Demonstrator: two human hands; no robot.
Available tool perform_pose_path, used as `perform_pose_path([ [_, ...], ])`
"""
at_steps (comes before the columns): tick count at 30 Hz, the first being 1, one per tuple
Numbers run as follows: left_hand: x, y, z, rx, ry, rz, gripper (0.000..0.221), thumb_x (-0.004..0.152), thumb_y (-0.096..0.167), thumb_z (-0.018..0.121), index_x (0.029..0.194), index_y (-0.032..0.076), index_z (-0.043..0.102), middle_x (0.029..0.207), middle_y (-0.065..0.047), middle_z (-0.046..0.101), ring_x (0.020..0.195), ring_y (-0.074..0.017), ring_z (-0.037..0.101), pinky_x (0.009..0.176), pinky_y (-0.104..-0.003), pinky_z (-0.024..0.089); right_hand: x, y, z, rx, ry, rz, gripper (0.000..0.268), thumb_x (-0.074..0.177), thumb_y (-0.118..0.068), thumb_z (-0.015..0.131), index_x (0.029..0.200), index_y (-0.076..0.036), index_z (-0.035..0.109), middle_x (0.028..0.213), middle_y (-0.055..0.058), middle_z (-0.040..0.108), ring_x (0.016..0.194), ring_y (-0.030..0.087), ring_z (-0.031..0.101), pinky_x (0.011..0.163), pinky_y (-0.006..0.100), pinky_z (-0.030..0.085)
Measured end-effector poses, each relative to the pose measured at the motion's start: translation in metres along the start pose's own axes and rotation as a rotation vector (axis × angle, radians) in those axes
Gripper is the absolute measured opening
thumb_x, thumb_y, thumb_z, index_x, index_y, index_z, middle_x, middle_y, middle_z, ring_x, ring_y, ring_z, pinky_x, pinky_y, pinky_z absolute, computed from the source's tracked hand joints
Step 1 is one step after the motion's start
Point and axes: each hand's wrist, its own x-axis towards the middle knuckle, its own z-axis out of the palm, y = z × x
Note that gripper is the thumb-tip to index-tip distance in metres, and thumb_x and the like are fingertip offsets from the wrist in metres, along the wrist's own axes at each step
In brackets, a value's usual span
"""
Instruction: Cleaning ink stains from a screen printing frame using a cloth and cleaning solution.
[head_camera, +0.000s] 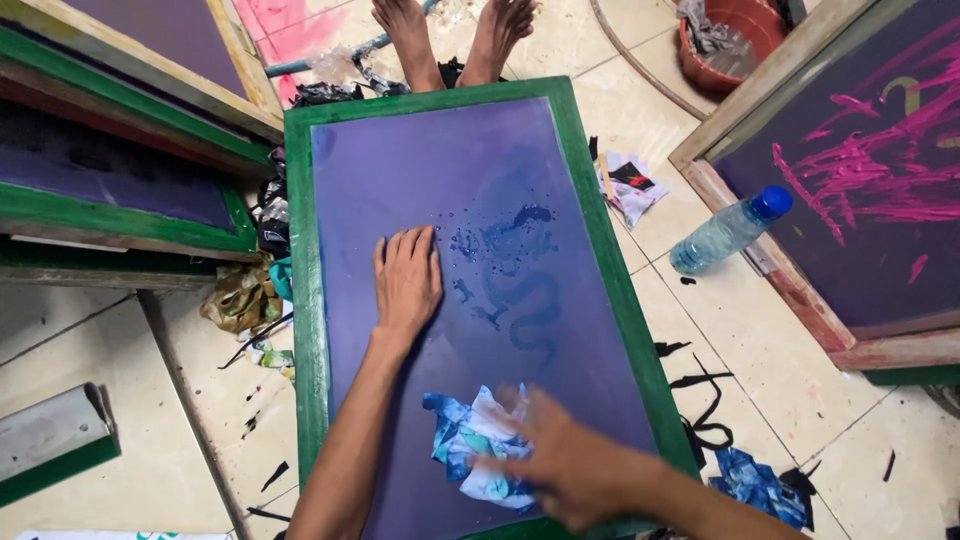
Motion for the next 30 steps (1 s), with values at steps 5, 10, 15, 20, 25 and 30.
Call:
perform_pose_path([
  [5, -0.003, 0.002, -0.003, 0.037, -0.361, -0.063, 0.063, 0.105, 0.042, 0.027, 0.158, 0.009, 0.029, 0.166, -0.011, 0.025, 0.153, -0.0319, 0.019, 0.123, -0.059, 0.004, 0.072, 0.070, 0.092, -0.206, 0.460, -0.513, 0.089, 0.074, -0.001, 0.080, 0.154, -0.011, 0.042, 0.165, 0.026, 0.026, 0.148, 0.051, 0.024, 0.106, 0.067, 0.030],
  [10, -0.005, 0.005, -0.001, 0.085, -0.390, -0.081, 0.067, 0.105, 0.050, 0.018, 0.162, 0.014, 0.017, 0.170, -0.011, 0.009, 0.156, -0.0345, 0.008, 0.120, -0.064, -0.004, 0.044, 0.066, 0.051, 0.177, 0.577, -0.373, 0.046, 0.095, -0.019, 0.065, 0.140, -0.008, 0.057, 0.130, 0.017, 0.065, 0.120, 0.034, 0.060, 0.103, 0.049, 0.047],
  [15, -0.008, 0.004, 0.000, 0.099, -0.389, -0.081, 0.067, 0.106, 0.051, 0.018, 0.162, 0.015, 0.018, 0.170, -0.012, 0.011, 0.155, -0.0352, 0.008, 0.122, -0.062, -0.002, 0.007, 0.054, -0.006, 0.628, 0.444, 0.341, 0.060, 0.099, -0.056, 0.032, 0.149, -0.025, 0.021, 0.164, 0.012, 0.035, 0.137, 0.030, 0.062, 0.115, 0.055, 0.049],
  [20, -0.003, 0.013, -0.020, 0.058, -0.469, -0.146, 0.065, 0.108, 0.051, 0.025, 0.163, 0.017, 0.025, 0.169, -0.013, 0.021, 0.156, -0.0357, 0.017, 0.123, -0.064, 0.003, 0.070, 0.170, 0.033, -0.008, 0.982, 0.532, 0.031, 0.099, -0.042, 0.054, 0.124, -0.025, 0.047, 0.111, 0.013, 0.071, 0.101, 0.039, 0.073, 0.079, 0.051, 0.060],
  [25, 0.000, 0.015, -0.021, 0.059, -0.479, -0.151, 0.065, 0.107, 0.052, 0.025, 0.163, 0.018, 0.025, 0.170, -0.012, 0.020, 0.156, -0.0351, 0.016, 0.123, -0.064, 0.004, 0.079, 0.172, 0.040, -0.420, 1.316, 0.449, 0.031, 0.099, -0.043, 0.059, 0.119, -0.021, 0.068, 0.140, 0.013, 0.058, 0.133, 0.040, 0.053, 0.100, 0.052, 0.049],
  [30, 0.000, 0.015, -0.021, 0.061, -0.471, -0.157, 0.062, 0.107, 0.046, 0.027, 0.162, 0.018, 0.027, 0.169, -0.012, 0.023, 0.156, -0.0335, 0.018, 0.123, -0.062, 0.006, 0.080, 0.178, 0.043, -0.368, 1.081, 0.056, 0.057, 0.097, -0.018, 0.053, 0.150, 0.001, 0.045, 0.157, 0.031, 0.040, 0.141, 0.049, 0.044, 0.112, 0.055, 0.041],
])
